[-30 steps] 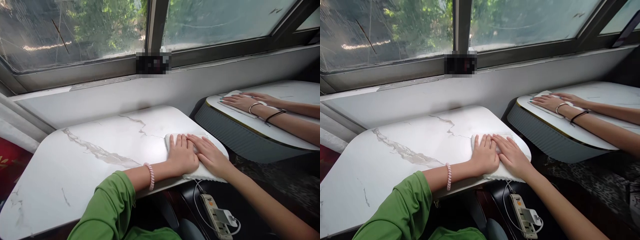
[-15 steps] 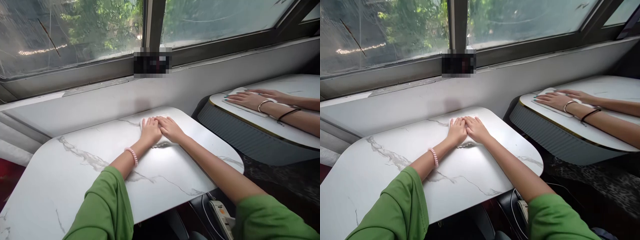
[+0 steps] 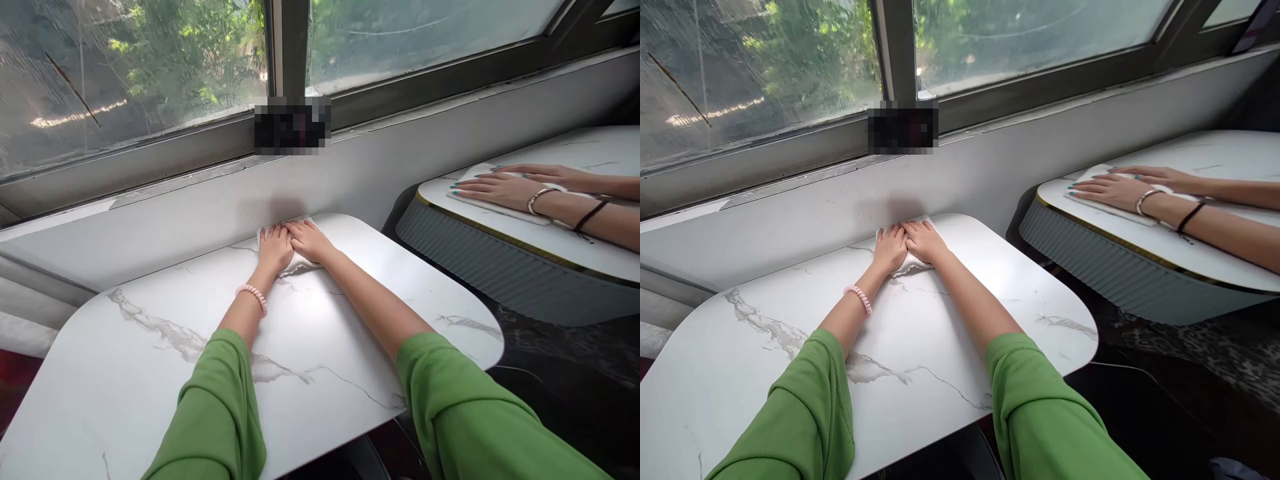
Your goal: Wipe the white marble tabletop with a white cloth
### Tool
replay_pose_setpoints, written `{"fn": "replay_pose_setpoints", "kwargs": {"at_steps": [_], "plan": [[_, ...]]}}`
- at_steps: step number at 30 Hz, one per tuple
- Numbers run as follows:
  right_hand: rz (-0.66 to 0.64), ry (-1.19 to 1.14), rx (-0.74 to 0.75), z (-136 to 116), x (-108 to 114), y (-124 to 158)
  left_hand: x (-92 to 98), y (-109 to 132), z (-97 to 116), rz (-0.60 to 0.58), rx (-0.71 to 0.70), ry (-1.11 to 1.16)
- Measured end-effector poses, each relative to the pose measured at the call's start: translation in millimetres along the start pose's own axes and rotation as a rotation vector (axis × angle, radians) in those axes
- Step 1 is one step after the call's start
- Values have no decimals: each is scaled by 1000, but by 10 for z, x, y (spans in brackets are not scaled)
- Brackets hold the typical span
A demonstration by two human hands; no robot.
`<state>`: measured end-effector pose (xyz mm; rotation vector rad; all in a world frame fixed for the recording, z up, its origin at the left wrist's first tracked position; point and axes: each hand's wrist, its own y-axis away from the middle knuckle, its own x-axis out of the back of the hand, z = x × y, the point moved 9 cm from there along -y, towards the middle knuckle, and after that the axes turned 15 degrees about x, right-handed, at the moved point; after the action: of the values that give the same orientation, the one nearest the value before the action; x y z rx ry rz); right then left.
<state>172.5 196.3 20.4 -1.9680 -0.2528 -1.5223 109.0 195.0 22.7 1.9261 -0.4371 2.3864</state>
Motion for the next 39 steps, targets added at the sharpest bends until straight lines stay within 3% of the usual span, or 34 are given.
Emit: {"fn": "replay_pose_setpoints", "kwargs": {"at_steps": [5,10,17,21,26,33,36,39], "plan": [[-15,-1,35,-72,3,87,14,141,3,-8,30,-47],[-60,13,91,-317,28,353,67,499,44,-14,48,-48],[-25,139,30,-871,203,1130,159,1311,249,-75,-108,-22],[21,203,99,-1304,320,1586,279,1855,362,-102,-187,-24],[56,238,132,-1697,455,1915,383,2314,439,-125,-274,-50],[21,233,95,-1727,434,1912,365,2331,410,-139,-304,-40],[-14,228,72,-1654,366,1780,336,2196,331,-153,-277,-25],[-65,187,30,-1533,251,1473,297,1933,143,-157,-225,-20]]}}
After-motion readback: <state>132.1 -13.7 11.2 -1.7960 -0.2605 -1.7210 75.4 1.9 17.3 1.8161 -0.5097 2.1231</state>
